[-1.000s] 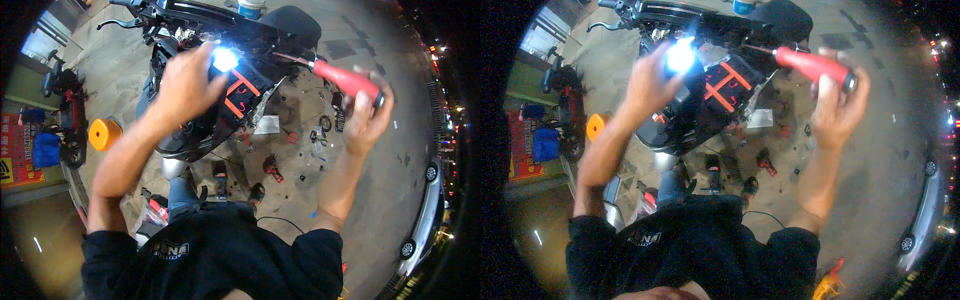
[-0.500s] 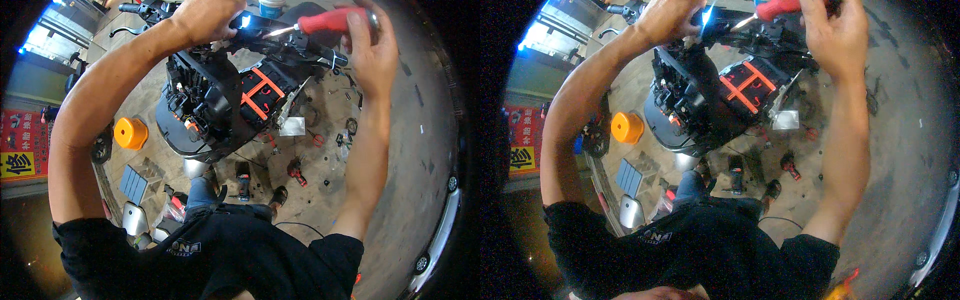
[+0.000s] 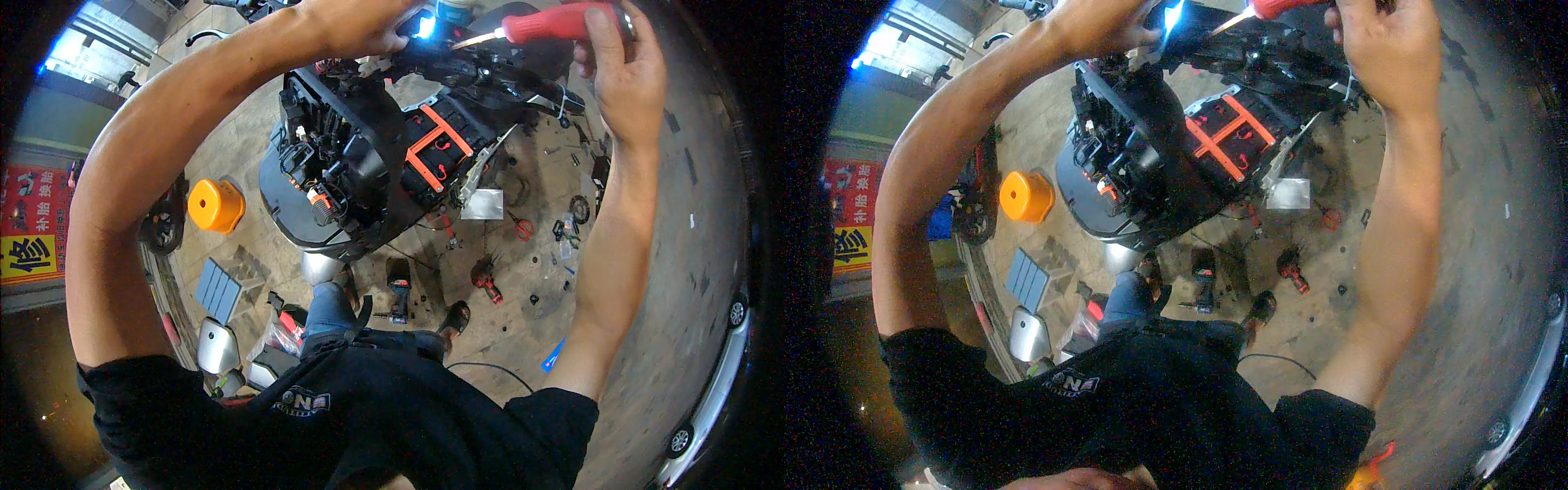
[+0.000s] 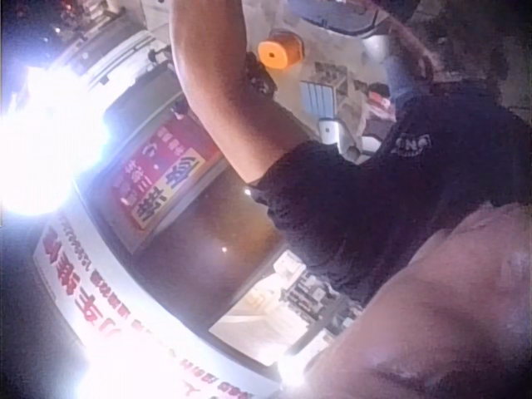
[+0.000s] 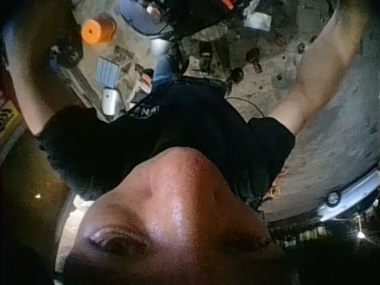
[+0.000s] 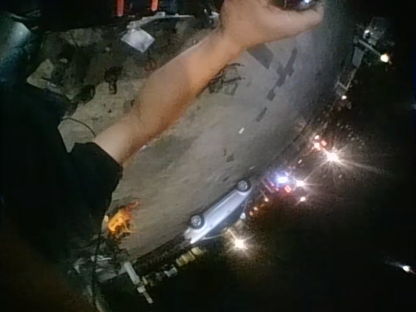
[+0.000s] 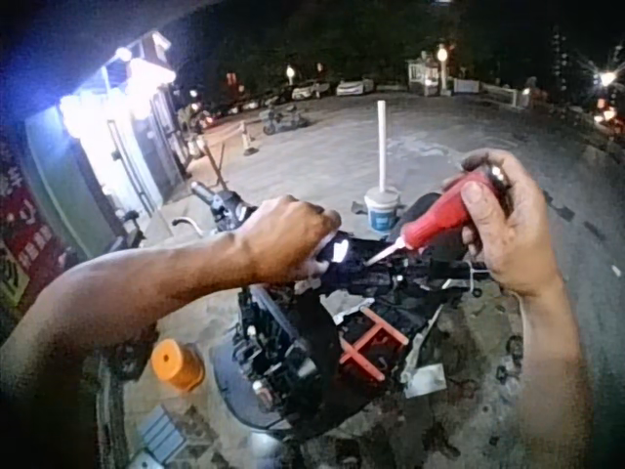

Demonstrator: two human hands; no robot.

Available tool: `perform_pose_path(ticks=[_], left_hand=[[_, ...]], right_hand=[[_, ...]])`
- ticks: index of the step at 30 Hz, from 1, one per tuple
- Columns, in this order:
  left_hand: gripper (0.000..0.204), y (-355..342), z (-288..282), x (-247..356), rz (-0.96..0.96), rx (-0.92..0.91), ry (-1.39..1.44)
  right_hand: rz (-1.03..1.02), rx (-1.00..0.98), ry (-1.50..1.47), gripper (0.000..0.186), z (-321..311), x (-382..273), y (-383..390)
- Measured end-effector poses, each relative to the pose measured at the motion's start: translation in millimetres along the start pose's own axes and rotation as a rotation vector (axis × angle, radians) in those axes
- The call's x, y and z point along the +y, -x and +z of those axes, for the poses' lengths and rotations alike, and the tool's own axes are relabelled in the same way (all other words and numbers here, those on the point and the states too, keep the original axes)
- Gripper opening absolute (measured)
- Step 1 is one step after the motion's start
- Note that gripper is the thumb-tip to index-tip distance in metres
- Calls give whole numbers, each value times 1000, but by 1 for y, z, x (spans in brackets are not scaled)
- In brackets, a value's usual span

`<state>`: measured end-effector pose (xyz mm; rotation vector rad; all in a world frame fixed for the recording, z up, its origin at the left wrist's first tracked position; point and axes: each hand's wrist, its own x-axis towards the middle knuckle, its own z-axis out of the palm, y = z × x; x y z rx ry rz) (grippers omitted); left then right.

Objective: The person uses a flashlight and a screwdriver to work on the internal components of a scooter. They repeatedly adjust the flashlight to illuminate different areas and use the screwdriver to manipulate parts within the scooter's body.

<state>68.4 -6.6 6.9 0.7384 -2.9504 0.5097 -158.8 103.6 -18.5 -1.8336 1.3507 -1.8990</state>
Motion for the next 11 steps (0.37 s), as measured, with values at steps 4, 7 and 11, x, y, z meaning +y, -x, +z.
perform_pose_path(ticks=[4, 7, 11], left_hand=[[37, -6, 1, 0, -76, -90, 2], [37, -6, 3, 0, -83, -83, -18], [38, -5, 3, -4, -48, -49, 18]], right_hand=[[82, -19, 71, 30, -3, -6, -2], [29, -76, 134, 29, -4, -11, -7], [-33, -157, 109, 31, 1, -18, -10]])
